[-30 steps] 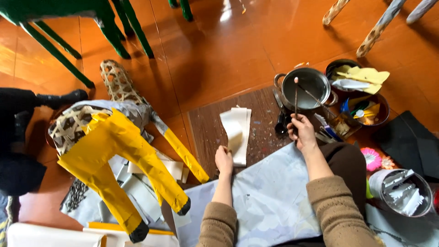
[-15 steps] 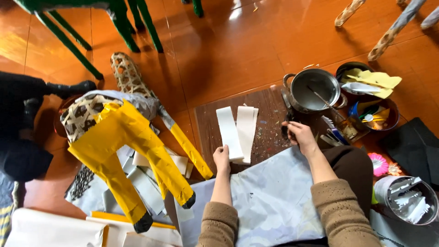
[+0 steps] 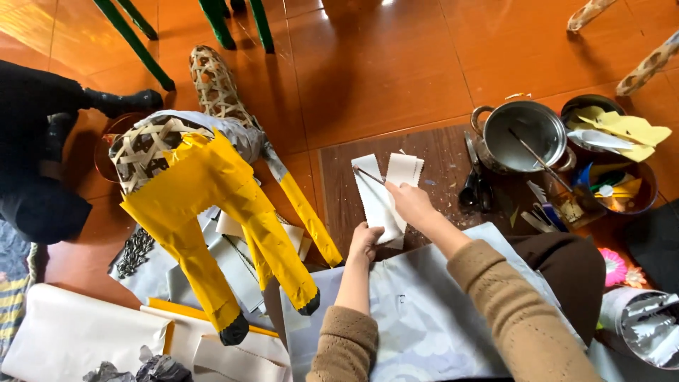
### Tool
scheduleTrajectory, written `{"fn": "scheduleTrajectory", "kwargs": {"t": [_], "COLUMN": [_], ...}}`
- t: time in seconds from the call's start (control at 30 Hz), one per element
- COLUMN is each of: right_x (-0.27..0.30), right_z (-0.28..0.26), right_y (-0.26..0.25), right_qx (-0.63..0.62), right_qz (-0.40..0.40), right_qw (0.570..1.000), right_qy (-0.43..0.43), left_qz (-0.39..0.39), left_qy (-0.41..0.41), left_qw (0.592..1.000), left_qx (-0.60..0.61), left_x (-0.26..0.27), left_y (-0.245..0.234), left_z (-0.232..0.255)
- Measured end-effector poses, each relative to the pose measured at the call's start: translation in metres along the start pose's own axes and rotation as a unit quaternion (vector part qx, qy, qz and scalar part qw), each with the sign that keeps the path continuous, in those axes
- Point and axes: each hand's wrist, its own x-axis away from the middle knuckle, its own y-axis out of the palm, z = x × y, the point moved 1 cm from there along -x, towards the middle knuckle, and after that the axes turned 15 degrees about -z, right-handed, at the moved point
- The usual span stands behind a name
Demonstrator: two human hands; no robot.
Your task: Decorate a giraffe model by cutting and applying paper strips
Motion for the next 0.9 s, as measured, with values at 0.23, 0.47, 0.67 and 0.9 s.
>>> {"fn": "scheduleTrajectory", "kwargs": {"t": [0.23, 0.47, 0.67, 0.9], "right_x": [0.06, 0.19, 0.217, 0.218], "right_z": [-0.007, -0.032, -0.047, -0.044], "right_y": [0.011, -0.049, -0.047, -0.04], "right_qx": [0.086, 0.023, -0.047, -0.081], "right_qz": [0.028, -0.077, -0.152, -0.196], "right_qw": [0.996, 0.995, 0.978, 0.971], "right_qy": [0.023, 0.061, 0.132, 0.108], "left_qz": [-0.015, -0.03, -0.023, -0.003], "left_qy": [-0.053, -0.113, -0.091, -0.085], "left_qw": [0.998, 0.968, 0.96, 0.97], "left_qx": [0.044, 0.221, 0.263, 0.226], "left_x": [0.005, 0.045, 0.033, 0.051], "left_y": [0.008, 0.027, 0.011, 0.028], "left_z": [0.004, 0.045, 0.028, 0.046]}}
